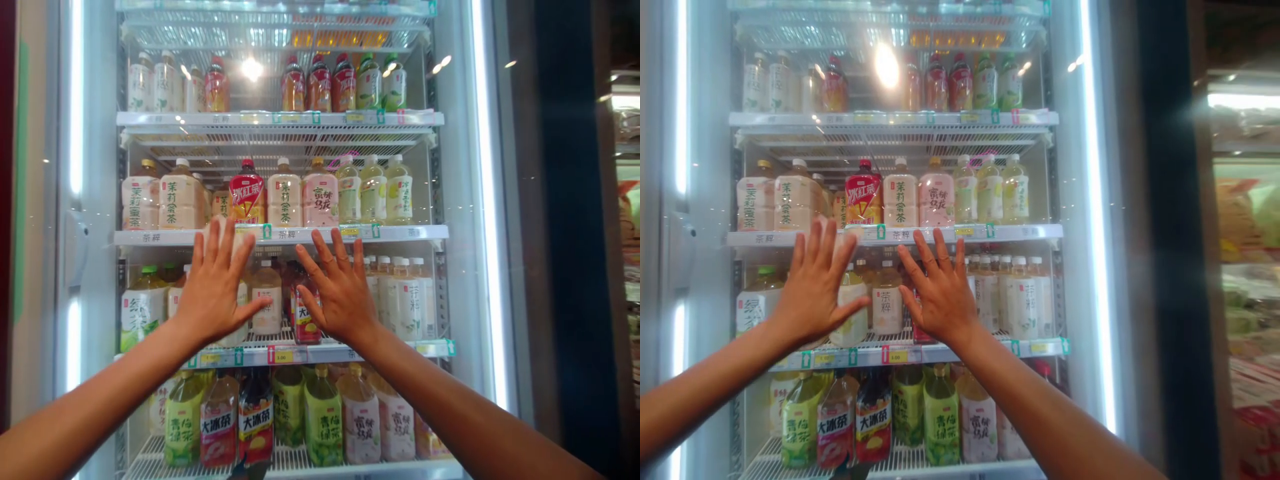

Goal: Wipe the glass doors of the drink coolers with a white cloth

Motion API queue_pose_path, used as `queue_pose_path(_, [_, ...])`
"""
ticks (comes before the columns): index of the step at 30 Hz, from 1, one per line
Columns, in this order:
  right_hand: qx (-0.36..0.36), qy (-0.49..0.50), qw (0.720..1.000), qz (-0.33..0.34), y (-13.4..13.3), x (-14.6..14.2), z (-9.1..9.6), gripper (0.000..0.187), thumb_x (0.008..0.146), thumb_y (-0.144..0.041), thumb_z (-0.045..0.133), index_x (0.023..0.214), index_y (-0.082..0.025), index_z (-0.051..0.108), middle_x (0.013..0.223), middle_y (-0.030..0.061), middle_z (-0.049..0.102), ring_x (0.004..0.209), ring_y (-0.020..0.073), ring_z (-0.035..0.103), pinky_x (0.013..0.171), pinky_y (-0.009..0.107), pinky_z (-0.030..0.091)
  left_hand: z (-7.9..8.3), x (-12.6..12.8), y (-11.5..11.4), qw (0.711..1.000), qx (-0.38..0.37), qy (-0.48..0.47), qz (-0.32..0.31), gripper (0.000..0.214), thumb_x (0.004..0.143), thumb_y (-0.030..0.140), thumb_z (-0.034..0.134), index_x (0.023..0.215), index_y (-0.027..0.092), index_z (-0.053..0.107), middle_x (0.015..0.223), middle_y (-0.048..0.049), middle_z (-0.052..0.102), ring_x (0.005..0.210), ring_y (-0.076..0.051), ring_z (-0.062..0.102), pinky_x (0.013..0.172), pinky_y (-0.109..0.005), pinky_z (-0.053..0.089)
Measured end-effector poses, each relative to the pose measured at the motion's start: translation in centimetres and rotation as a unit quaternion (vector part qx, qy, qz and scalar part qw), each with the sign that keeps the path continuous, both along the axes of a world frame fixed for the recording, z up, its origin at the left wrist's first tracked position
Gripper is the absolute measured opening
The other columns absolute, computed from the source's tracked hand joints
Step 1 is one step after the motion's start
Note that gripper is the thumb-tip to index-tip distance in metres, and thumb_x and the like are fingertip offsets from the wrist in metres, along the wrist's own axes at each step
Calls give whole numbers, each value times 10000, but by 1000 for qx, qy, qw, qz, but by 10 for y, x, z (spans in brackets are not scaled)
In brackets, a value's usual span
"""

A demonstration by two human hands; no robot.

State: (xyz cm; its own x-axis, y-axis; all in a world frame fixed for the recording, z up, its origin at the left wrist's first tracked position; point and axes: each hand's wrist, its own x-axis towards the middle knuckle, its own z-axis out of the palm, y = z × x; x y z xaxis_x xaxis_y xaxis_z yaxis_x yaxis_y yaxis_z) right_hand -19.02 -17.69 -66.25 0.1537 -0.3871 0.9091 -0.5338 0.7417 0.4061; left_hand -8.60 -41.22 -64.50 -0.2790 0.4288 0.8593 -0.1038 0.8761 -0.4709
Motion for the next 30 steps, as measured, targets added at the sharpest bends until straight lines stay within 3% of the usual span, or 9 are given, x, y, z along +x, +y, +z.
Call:
queue_pose_path(4, [2, -6, 1000, 1, 0, 1, 0, 792, 1010, -484, 454, 1641, -273, 25, 1726, 73, 92, 1592, 344, -18, 1258, 691, 109, -73, 13, -5, 986, -145, -82, -8, 1127, 772, 915, 400, 1624, 210, 178, 1726, -139, -9, 1589, -387, -18, 1290, -535, -6])
queue_pose_path(6, [2, -7, 1000, 3, 0, 2, 0, 791, 1012, -483, 449, 1641, -271, 18, 1726, 75, 94, 1592, 343, -22, 1257, 693, 106, -58, 13, -10, 984, -154, -86, -5, 1067, 804, 887, 396, 1624, 242, 174, 1729, -117, -17, 1592, -368, -22, 1292, -523, -2])
queue_pose_path(11, [1, -3, 1000, 7, 0, 1, 0, 833, 1003, -469, 478, 1638, -282, -28, 1729, 59, 63, 1591, 342, -17, 1256, 696, 125, 46, -4, -2, 1000, -8, -2, 6, 968, 906, 781, 357, 1633, 233, 28, 1717, -144, -117, 1577, -385, -120, 1264, -629, 12])
queue_pose_path(13, [-2, -2, 1000, 9, 0, 1, 0, 835, 1001, -465, 484, 1639, -275, -19, 1727, 64, 72, 1591, 345, -7, 1257, 693, 127, 38, -5, 5, 1000, -4, -1, 2, 1016, 885, 797, 390, 1633, 220, 17, 1715, -149, -122, 1576, -395, -117, 1263, -635, 15])
queue_pose_path(17, [-3, 1, 1000, 10, 0, 0, -1, 840, 1002, -472, 480, 1640, -259, -23, 1721, 76, 110, 1593, 341, 8, 1262, 685, 110, -53, 8, 3, 993, -104, -53, -1, 1127, 791, 898, 399, 1632, 203, 116, 1724, -147, -28, 1585, -401, -39, 1277, -584, 34])
queue_pose_path(19, [-2, -1, 1000, 6, 0, 0, 0, 864, 1001, -482, 477, 1636, -256, -64, 1721, 72, 103, 1593, 335, 1, 1263, 683, 105, -74, 15, -2, 983, -161, -82, -1, 1121, 773, 922, 375, 1627, 228, 165, 1729, -117, 45, 1593, -366, -14, 1286, -533, 27])
queue_pose_path(26, [-3, 6, 1000, 10, 0, 0, 0, 862, 1007, -486, 458, 1635, -191, -52, 1708, 102, 175, 1594, 336, 9, 1263, 677, 113, 40, -3, 3, 999, -37, -15, 5, 940, 918, 757, 377, 1632, 270, 7, 1723, -115, -108, 1584, -373, -98, 1263, -628, 16])
queue_pose_path(28, [-6, 9, 1000, 14, -1, 0, 0, 832, 1011, -486, 450, 1640, -182, -2, 1704, 105, 195, 1594, 337, 14, 1264, 675, 115, 24, -3, 8, 999, -31, -11, 3, 987, 891, 785, 398, 1633, 259, 12, 1720, -120, -122, 1582, -382, -104, 1262, -633, 5])
queue_pose_path(30, [-10, 9, 1000, 15, -1, -1, 0, 806, 1013, -484, 445, 1641, -179, 40, 1702, 106, 203, 1595, 336, 15, 1264, 673, 111, -23, 2, 6, 998, -62, -30, 4, 1051, 844, 832, 424, 1635, 242, 61, 1723, -122, -94, 1585, -388, -81, 1270, -610, 1])
